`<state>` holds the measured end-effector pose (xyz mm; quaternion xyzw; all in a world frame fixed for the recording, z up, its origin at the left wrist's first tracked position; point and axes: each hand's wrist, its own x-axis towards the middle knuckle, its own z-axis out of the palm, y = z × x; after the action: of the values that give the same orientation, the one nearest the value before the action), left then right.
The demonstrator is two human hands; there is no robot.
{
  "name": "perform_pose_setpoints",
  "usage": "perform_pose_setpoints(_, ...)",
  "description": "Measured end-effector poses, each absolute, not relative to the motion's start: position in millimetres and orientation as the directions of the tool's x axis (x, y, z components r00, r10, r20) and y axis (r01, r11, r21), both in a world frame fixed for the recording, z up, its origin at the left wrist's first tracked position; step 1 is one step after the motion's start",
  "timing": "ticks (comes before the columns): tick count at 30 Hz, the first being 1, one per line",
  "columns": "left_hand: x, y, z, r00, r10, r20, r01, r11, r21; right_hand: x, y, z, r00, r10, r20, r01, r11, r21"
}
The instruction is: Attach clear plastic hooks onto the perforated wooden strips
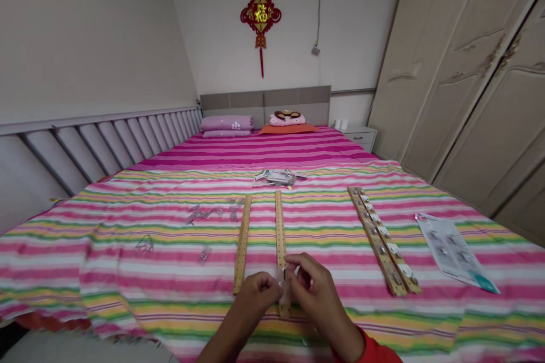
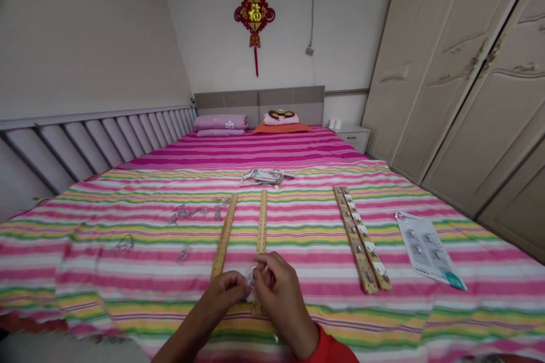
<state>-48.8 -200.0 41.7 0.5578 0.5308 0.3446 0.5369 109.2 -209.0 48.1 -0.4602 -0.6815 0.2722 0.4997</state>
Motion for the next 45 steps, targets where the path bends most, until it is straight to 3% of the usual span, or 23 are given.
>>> perform_pose_setpoints(9,-55,-204,50,0.295,0.921,-0.254,0.481,0.086,0.872,121,-207,54,-0.365,0.816,0.447,0.319,0.561,-0.764)
perform_pose_setpoints(15,-59,-211,64,0.337,0.924,-0.178,0.668,-0.102,0.737,122,-214,65,-0.585,0.748,0.313,0.551,0.650,-0.523)
perform_pose_setpoints(22,-58,-215,76,0.416,0.890,-0.189,0.736,-0.207,0.644,120,-223,64,-0.677,0.707,0.205,0.648,0.704,-0.289)
perform_pose_setpoints(25,-56,-210,73,0.399,0.910,-0.107,0.714,-0.236,0.659,123,-225,57,-0.632,0.745,0.212,0.671,0.663,-0.331)
perform_pose_setpoints(28,-55,-201,70,0.362,0.932,0.019,0.562,-0.234,0.793,129,-222,42,-0.483,0.832,0.272,0.651,0.549,-0.524)
perform_pose_setpoints(30,-56,-195,67,0.276,0.958,0.081,0.423,-0.197,0.884,133,-217,28,-0.297,0.913,0.279,0.549,0.402,-0.732)
perform_pose_setpoints(33,-58,-189,58,0.114,0.994,0.003,0.243,-0.031,0.970,132,-212,8,-0.048,0.996,0.070,0.176,0.077,-0.981)
perform_pose_setpoints(35,-59,-188,45,0.034,0.996,-0.080,0.163,0.073,0.984,125,-212,-4,0.012,0.990,-0.138,-0.083,-0.136,-0.987)
perform_pose_setpoints(38,-57,-190,19,-0.018,0.990,-0.142,0.088,0.143,0.986,111,-217,-18,0.030,0.940,-0.339,-0.300,-0.315,-0.900)
perform_pose_setpoints(45,-49,-199,-34,-0.085,0.956,-0.280,-0.032,0.278,0.960,95,-222,-40,0.109,0.929,-0.355,-0.440,-0.275,-0.855)
